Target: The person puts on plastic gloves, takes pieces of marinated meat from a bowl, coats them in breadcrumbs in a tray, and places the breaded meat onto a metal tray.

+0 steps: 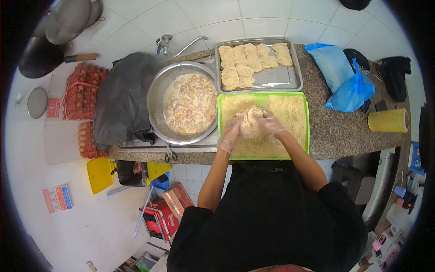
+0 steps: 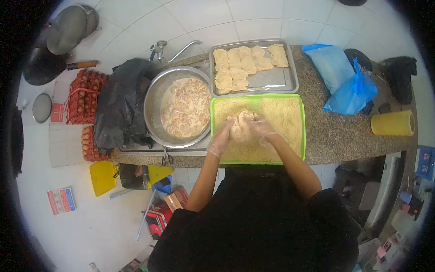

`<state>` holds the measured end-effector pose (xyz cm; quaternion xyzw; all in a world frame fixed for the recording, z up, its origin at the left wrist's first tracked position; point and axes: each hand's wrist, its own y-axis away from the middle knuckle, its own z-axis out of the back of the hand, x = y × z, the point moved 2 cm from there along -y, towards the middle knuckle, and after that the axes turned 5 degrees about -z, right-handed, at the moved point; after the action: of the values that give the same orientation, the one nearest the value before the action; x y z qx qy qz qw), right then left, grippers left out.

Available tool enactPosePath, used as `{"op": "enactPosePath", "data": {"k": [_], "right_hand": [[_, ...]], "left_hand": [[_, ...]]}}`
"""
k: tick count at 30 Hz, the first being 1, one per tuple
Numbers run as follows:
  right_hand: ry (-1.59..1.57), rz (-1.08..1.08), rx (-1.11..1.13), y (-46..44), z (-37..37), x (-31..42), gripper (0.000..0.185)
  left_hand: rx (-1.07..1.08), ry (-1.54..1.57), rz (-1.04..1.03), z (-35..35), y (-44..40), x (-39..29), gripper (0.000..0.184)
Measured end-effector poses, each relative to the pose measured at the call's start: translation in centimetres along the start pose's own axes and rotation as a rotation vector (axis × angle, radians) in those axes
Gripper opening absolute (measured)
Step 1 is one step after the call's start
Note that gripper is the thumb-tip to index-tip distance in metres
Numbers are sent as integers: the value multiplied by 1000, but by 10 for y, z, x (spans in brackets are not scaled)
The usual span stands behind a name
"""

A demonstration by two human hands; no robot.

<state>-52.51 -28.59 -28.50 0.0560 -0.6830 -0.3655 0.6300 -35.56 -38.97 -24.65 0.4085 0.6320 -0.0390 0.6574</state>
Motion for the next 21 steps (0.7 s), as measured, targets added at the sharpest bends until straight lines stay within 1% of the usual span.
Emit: {"op": "enactPosePath", "data": {"k": [1,4,6,7,8,10,11,13,15,16,17,18,19,21], "right_hand": [[-15,-6,-3,11,11,11,64],[289,-48,-160,49,52,54,63],[601,185,-386,35,72,31,64],[756,302,-501,36,82,26,64],[713,333,-504,38,99,19,63],[630,381,-487,63,118,15,60],[665,167,-415,83,120,24,62],[717,-248,-268,124,122,49,65],[859,-279,-245,120,122,-7,68],[930,-293,-232,113,118,-32,71],[870,-269,-267,106,110,-45,74],[812,-242,-302,100,102,-54,77],[753,-216,-336,98,95,-54,80],[596,-334,-212,92,88,-47,75]], "left_hand": [[39,140,-66,-6,1,-1,68],[89,-70,-37,-24,-10,-9,71],[15,-477,-172,-21,-38,14,72],[-20,-680,-245,-23,-43,14,73],[-48,-836,-322,-22,-46,14,71],[-113,-1141,-455,-9,-18,4,68],[-10,-1297,-400,9,-13,24,65],[166,-1482,-263,19,3,43,61],[314,-1540,-80,15,28,51,58],[214,-1444,-39,7,32,45,58],[113,-1346,4,-5,39,40,58],[11,-1244,45,-14,43,36,58],[13,-1051,95,-20,46,33,58],[21,-666,181,-33,45,29,59]]}}
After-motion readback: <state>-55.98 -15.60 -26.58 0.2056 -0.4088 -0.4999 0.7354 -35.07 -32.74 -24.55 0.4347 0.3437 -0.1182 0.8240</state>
